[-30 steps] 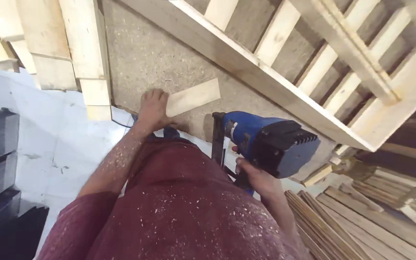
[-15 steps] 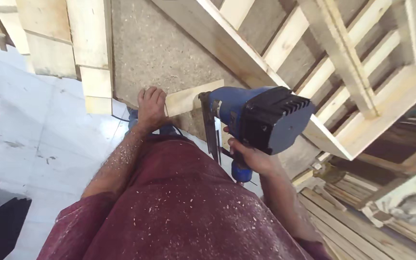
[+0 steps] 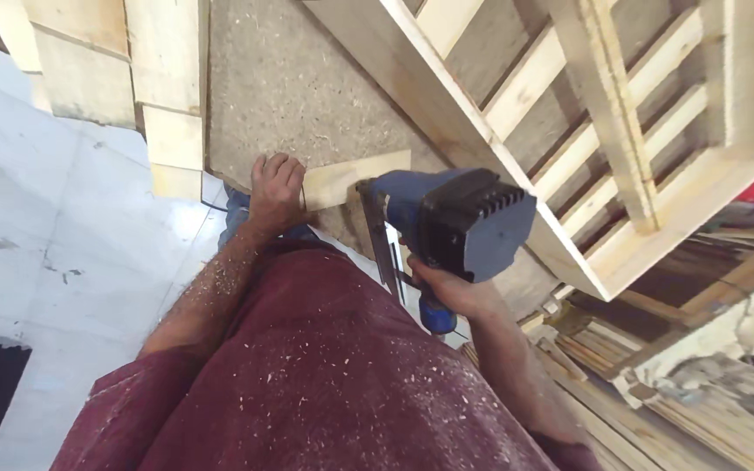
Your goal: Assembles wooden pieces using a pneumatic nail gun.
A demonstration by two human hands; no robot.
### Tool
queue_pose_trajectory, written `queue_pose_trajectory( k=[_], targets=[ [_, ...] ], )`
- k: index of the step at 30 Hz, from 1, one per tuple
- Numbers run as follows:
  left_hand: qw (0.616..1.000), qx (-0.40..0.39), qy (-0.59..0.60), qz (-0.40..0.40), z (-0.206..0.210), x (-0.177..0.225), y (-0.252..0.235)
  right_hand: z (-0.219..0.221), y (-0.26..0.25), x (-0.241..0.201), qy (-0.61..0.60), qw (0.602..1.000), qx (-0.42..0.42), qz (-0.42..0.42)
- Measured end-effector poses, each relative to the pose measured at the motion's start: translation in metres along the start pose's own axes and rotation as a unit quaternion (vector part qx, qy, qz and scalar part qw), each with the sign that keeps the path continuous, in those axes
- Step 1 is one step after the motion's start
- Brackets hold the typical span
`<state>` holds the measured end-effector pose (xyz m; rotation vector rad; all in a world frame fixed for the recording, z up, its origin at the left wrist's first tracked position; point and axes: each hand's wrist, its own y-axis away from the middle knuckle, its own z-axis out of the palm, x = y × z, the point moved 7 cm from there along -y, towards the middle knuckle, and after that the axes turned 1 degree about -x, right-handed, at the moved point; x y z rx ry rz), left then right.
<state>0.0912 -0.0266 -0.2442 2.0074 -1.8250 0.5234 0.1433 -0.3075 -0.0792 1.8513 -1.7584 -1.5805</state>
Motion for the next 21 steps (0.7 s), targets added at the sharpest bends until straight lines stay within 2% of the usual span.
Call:
queue_pose_trajectory(
  k=[4,10,13,16,18,21],
  targets=[
    [1.0,-0.011,0.011,-0.005,-0.001,0.002,0.003,0.011,0.021,0.03,0.039,0.999,0.0,0.029],
    [1.0,-0.005,0.004,0.001,-0.001,0.0,-0.002,0.009,0.015,0.016,0.016,1.0,-0.004,0.006],
    [1.0,-0.015,0.012,-0.005,-0.001,0.003,0.003,0.025,0.015,0.025,0.083,0.996,-0.037,-0.006],
    [1.0,-0.021,0.012,-0.01,-0.001,0.001,0.001,0.043,0.006,-0.007,0.168,0.984,-0.035,-0.046],
    [1.0,-0.027,0.009,-0.013,-0.001,0.0,0.0,0.04,0.006,-0.041,0.168,0.98,-0.009,-0.106],
    [0.997,-0.08,0.004,-0.02,0.004,0.007,0.002,0.027,0.026,-0.037,0.13,0.986,0.031,-0.103]
  ],
)
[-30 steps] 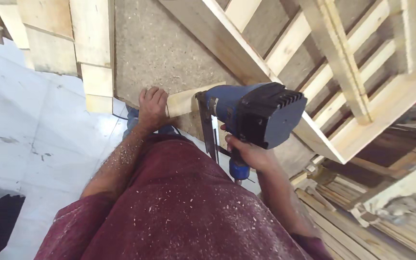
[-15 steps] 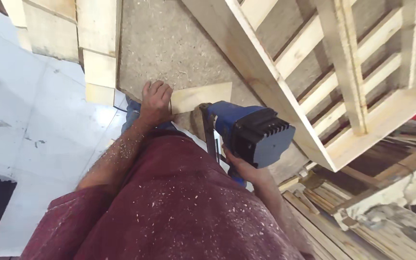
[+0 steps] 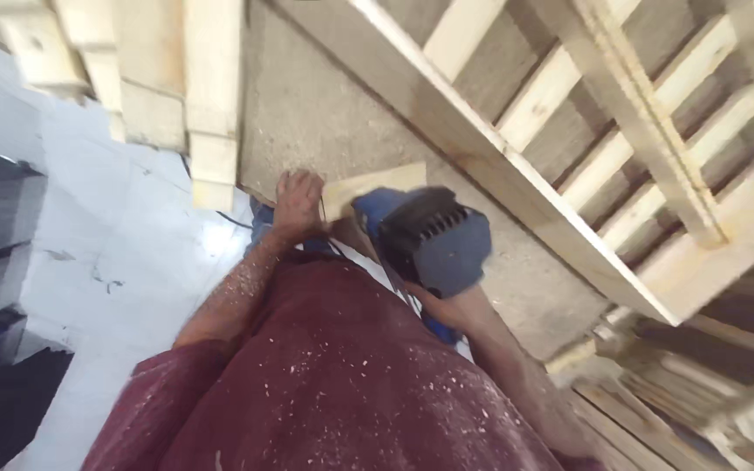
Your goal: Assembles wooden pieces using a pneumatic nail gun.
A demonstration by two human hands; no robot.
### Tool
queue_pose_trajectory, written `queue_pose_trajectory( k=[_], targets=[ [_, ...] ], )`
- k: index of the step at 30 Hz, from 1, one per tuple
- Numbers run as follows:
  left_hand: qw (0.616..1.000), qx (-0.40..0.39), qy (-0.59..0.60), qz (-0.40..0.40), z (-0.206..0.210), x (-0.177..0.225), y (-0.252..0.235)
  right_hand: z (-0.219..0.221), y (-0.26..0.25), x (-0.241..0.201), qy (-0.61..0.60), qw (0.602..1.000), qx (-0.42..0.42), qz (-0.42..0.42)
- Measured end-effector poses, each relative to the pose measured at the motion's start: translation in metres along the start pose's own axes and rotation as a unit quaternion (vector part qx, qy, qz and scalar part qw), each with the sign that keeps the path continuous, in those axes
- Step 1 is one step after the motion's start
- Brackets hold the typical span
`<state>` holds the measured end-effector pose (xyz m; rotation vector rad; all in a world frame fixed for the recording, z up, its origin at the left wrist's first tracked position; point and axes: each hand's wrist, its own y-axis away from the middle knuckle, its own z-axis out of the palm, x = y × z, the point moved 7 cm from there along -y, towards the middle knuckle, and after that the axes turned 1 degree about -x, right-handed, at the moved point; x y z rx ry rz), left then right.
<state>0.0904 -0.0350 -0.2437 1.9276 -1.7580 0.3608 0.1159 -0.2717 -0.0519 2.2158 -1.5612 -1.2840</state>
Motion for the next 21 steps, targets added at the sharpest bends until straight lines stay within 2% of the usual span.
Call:
queue_pose_trajectory(
  k=[2,4,7,8,10,12,15,17,19,21],
  targets=[
    [0.997,-0.073,0.011,-0.035,-0.004,-0.003,0.002,-0.004,0.025,0.033,-0.026,0.998,0.017,0.057],
    [0.995,-0.088,0.019,-0.05,-0.017,-0.008,0.0,-0.012,0.043,0.062,-0.054,0.991,0.062,0.104],
    [0.996,-0.051,0.013,-0.069,-0.029,-0.005,0.02,-0.029,0.072,0.1,-0.019,0.97,0.144,0.197],
    [0.995,-0.035,0.031,-0.09,-0.037,-0.008,0.03,-0.034,0.073,0.114,0.011,0.961,0.186,0.203],
    [0.986,0.01,0.092,-0.141,-0.056,-0.02,0.057,-0.037,0.062,0.147,0.057,0.938,0.272,0.209],
    [0.963,0.058,0.166,-0.203,-0.078,-0.025,0.086,-0.029,0.042,0.191,0.1,0.918,0.305,0.233],
    [0.923,0.127,0.234,-0.277,-0.108,-0.03,0.115,0.0,0.014,0.236,0.11,0.922,0.314,0.197],
    [0.899,0.183,0.249,-0.312,-0.123,-0.038,0.123,0.027,0.006,0.248,0.142,0.923,0.289,0.209],
    [0.868,0.232,0.269,-0.346,-0.133,-0.046,0.127,0.034,0.007,0.236,0.157,0.92,0.254,0.255],
    [0.836,0.278,0.292,-0.372,-0.142,-0.052,0.129,0.022,0.009,0.203,0.172,0.925,0.185,0.282]
  ],
)
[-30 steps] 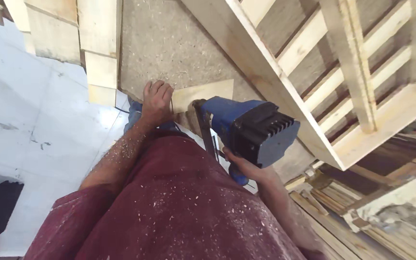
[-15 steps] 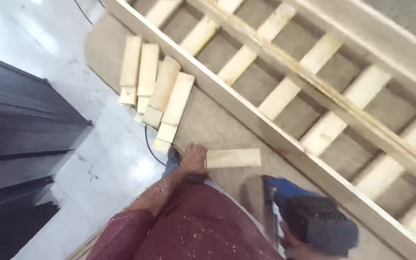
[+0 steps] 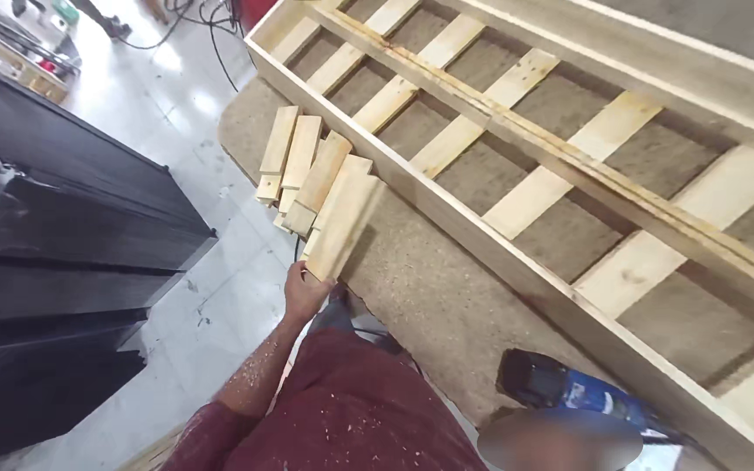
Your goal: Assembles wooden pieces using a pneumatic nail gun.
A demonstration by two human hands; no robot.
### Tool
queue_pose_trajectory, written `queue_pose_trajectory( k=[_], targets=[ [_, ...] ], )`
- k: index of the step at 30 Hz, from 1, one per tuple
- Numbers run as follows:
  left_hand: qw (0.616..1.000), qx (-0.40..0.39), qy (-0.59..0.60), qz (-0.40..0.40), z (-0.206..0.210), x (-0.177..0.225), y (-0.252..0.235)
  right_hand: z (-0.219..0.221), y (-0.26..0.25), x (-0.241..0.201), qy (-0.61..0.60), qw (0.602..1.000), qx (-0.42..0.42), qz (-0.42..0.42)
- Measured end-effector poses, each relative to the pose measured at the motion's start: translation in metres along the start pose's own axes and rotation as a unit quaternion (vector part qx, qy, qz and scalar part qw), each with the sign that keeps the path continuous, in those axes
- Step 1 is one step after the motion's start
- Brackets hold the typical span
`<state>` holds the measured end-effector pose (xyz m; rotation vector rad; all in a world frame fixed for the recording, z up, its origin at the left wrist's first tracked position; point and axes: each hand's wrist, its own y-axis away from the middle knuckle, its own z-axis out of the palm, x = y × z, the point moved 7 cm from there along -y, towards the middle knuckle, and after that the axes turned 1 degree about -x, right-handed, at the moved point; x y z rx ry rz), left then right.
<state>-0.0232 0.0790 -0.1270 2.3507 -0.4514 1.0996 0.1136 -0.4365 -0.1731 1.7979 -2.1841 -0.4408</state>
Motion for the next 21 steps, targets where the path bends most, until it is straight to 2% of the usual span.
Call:
queue_pose_trajectory(
  k=[2,5,8,10,12,14,16,18,21],
  targets=[
    [0.999,0.045,0.021,-0.018,-0.012,0.007,-0.008,-0.029,0.008,-0.043,-0.018,0.996,-0.045,-0.074],
    [0.996,0.09,-0.006,-0.017,-0.029,0.024,-0.036,-0.046,0.014,-0.133,-0.058,0.965,-0.066,-0.247],
    [0.994,0.093,-0.058,-0.011,-0.033,0.04,-0.074,-0.048,0.026,-0.234,-0.082,0.923,-0.107,-0.36],
    [0.993,0.061,-0.096,-0.012,-0.028,0.054,-0.102,-0.053,0.029,-0.311,-0.14,0.896,-0.146,-0.395],
    [0.984,-0.016,-0.179,-0.005,-0.017,0.061,-0.123,-0.045,0.024,-0.378,-0.223,0.877,-0.192,-0.379],
    [0.964,-0.087,-0.249,0.027,-0.012,0.064,-0.135,-0.024,0.011,-0.435,-0.293,0.872,-0.222,-0.322],
    [0.963,-0.098,-0.243,0.069,-0.025,0.064,-0.149,-0.004,0.0,-0.48,-0.313,0.88,-0.244,-0.262],
    [0.971,-0.086,-0.205,0.09,-0.049,0.056,-0.174,0.009,-0.002,-0.509,-0.339,0.879,-0.262,-0.209],
    [0.972,-0.125,-0.192,0.053,-0.066,0.042,-0.224,0.016,0.01,-0.534,-0.364,0.874,-0.274,-0.17]
  ],
)
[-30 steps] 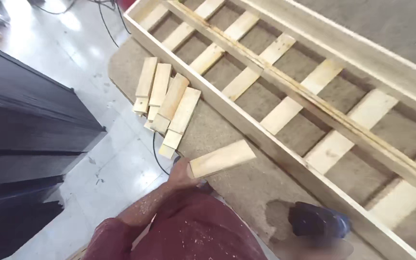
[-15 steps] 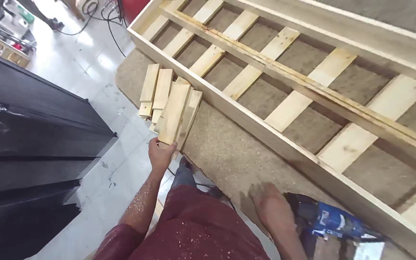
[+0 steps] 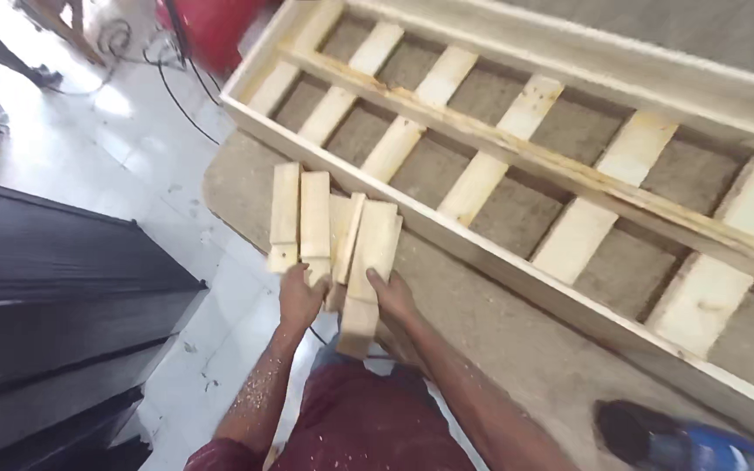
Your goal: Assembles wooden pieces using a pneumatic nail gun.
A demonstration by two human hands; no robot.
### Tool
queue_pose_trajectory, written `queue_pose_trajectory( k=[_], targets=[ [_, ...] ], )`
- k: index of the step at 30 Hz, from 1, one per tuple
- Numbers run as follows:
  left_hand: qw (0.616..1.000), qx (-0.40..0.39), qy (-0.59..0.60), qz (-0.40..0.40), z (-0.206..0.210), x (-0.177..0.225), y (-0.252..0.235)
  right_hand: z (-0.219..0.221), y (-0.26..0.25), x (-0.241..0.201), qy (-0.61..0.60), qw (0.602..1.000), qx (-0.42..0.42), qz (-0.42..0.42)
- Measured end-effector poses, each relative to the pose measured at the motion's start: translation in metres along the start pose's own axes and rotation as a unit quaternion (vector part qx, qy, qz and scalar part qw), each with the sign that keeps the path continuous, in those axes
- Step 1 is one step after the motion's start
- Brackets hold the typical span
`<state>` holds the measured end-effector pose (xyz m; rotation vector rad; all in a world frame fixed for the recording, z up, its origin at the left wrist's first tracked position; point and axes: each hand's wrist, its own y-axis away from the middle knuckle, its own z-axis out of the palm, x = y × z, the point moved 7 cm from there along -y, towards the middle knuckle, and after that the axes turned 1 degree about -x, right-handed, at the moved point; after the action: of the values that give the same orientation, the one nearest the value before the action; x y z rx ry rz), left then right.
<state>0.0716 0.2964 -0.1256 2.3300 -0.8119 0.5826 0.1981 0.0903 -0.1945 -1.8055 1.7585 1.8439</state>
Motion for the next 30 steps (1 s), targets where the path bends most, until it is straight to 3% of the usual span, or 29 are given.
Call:
queue_pose_trajectory(
  k=[4,8,11,17,20,23,26,30],
  targets=[
    [0.992,-0.118,0.035,-0.003,0.023,0.007,-0.037,0.013,0.01,-0.029,0.084,0.994,0.027,0.07],
    [0.993,-0.113,0.017,0.008,0.056,0.031,-0.025,0.025,0.027,-0.052,0.174,0.979,0.028,0.103],
    [0.993,-0.11,0.047,-0.018,0.056,0.033,-0.028,0.022,0.03,-0.055,0.184,0.978,0.038,0.096],
    [0.974,-0.144,0.166,-0.062,0.05,0.023,-0.041,0.009,0.032,-0.031,-0.068,0.993,0.096,0.024],
    [0.956,-0.126,0.26,-0.05,0.057,0.023,-0.028,-0.002,0.035,-0.017,-0.16,0.985,0.062,-0.029],
    [0.906,-0.144,0.394,-0.06,0.065,0.02,-0.021,-0.013,0.057,-0.021,-0.253,0.962,0.002,-0.104],
    [0.932,-0.087,0.346,-0.059,0.079,0.017,-0.007,-0.012,0.076,-0.032,-0.301,0.941,-0.056,-0.145],
    [0.979,-0.063,0.181,-0.064,0.092,0.024,-0.005,-0.045,0.08,-0.001,-0.365,0.925,-0.041,-0.099]
  ],
)
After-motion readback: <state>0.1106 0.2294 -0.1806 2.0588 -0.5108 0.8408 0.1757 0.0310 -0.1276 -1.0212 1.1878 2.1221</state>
